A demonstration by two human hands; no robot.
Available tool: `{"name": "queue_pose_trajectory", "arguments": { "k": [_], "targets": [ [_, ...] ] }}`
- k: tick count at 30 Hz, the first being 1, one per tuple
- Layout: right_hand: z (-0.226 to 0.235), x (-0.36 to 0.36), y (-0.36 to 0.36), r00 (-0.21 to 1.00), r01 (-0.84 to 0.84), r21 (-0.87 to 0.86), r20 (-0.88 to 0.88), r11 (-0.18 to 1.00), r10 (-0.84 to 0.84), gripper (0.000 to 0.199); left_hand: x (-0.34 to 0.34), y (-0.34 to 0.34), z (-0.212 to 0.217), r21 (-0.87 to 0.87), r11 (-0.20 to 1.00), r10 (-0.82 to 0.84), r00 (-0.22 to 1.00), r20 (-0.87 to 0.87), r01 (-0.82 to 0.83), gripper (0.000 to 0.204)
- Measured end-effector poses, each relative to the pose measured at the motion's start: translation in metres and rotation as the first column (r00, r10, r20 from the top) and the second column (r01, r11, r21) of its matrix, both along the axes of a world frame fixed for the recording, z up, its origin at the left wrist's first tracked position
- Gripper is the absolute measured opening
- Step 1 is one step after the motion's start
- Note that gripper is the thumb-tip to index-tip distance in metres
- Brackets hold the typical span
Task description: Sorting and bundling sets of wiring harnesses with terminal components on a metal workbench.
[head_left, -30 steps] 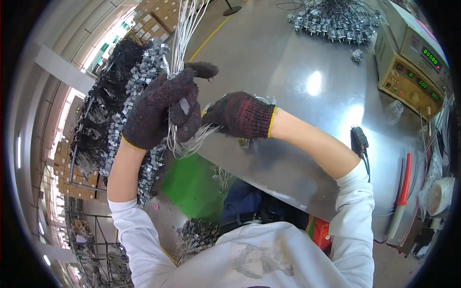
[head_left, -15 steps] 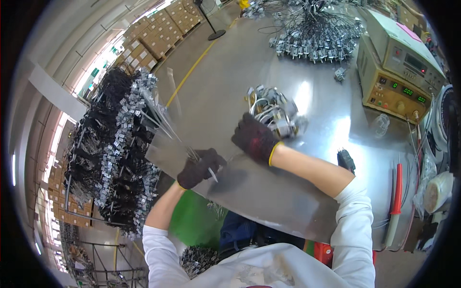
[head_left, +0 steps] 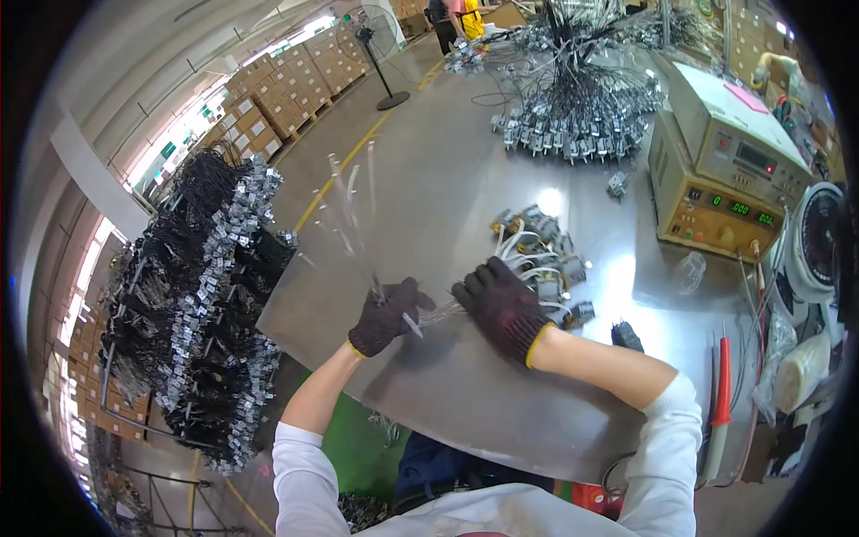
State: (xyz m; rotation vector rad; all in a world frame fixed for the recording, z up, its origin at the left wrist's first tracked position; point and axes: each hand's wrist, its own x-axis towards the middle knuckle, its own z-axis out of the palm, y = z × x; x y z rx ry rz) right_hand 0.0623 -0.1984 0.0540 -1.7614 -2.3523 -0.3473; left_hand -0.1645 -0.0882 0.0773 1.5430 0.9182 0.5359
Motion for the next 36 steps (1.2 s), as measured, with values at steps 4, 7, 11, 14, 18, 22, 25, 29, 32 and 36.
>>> {"name": "queue_pose_trajectory", "arguments": {
  "k": [4, 7, 11, 14, 18, 22, 25, 29, 32, 36],
  "targets": [
    [0.054, 0.025, -0.074, 1.000, 0.008, -0.112, -0.022, 0.994, -0.010, 0.041, 0.055, 0.023, -0.013, 0.082, 0.988, 0.118, 0.981, 0.156, -0.132, 0.048],
    [0.071, 0.033, -0.102, 0.998, 0.033, -0.022, -0.056, 0.999, -0.035, 0.045, 0.099, 0.064, -0.035, 0.203, 0.903, 0.329, 0.913, 0.240, -0.378, 0.041],
    [0.089, 0.053, -0.130, 0.974, 0.153, 0.023, -0.173, 0.988, -0.147, 0.053, 0.148, 0.098, -0.045, 0.238, 0.854, 0.421, 0.883, 0.207, -0.463, 0.039],
    [0.069, 0.070, -0.138, 0.949, 0.224, 0.037, -0.237, 0.974, -0.209, 0.060, 0.166, 0.113, -0.059, 0.297, 0.849, 0.386, 0.897, 0.215, -0.436, 0.038],
    [0.072, 0.067, -0.136, 0.949, 0.245, -0.016, -0.200, 0.969, -0.243, 0.060, 0.164, 0.135, -0.087, 0.511, 0.767, 0.301, 0.921, 0.246, -0.387, 0.039],
    [0.061, 0.055, -0.138, 0.936, 0.302, -0.034, -0.181, 0.953, -0.303, 0.060, 0.174, 0.110, -0.051, 0.050, 0.948, 0.292, 0.924, 0.248, -0.313, 0.042],
    [0.068, 0.046, -0.135, 0.942, 0.276, -0.028, -0.190, 0.961, -0.277, 0.065, 0.172, 0.111, -0.053, 0.150, 0.941, 0.257, 0.931, 0.260, -0.302, 0.044],
    [0.061, 0.034, -0.130, 0.977, 0.150, -0.116, -0.133, 0.982, -0.165, 0.060, 0.176, 0.114, -0.063, 0.221, 0.913, 0.257, 0.905, 0.339, -0.343, 0.042],
    [0.053, 0.024, -0.123, 0.978, 0.108, 0.023, -0.181, 0.994, -0.102, 0.047, 0.176, 0.115, -0.061, 0.106, 0.946, 0.257, 0.908, 0.332, -0.307, 0.044],
    [0.048, 0.021, -0.124, 0.984, 0.097, -0.029, -0.150, 0.995, -0.101, 0.043, 0.175, 0.106, -0.049, 0.122, 0.949, 0.240, 0.917, 0.318, -0.291, 0.049]
  ]
}}
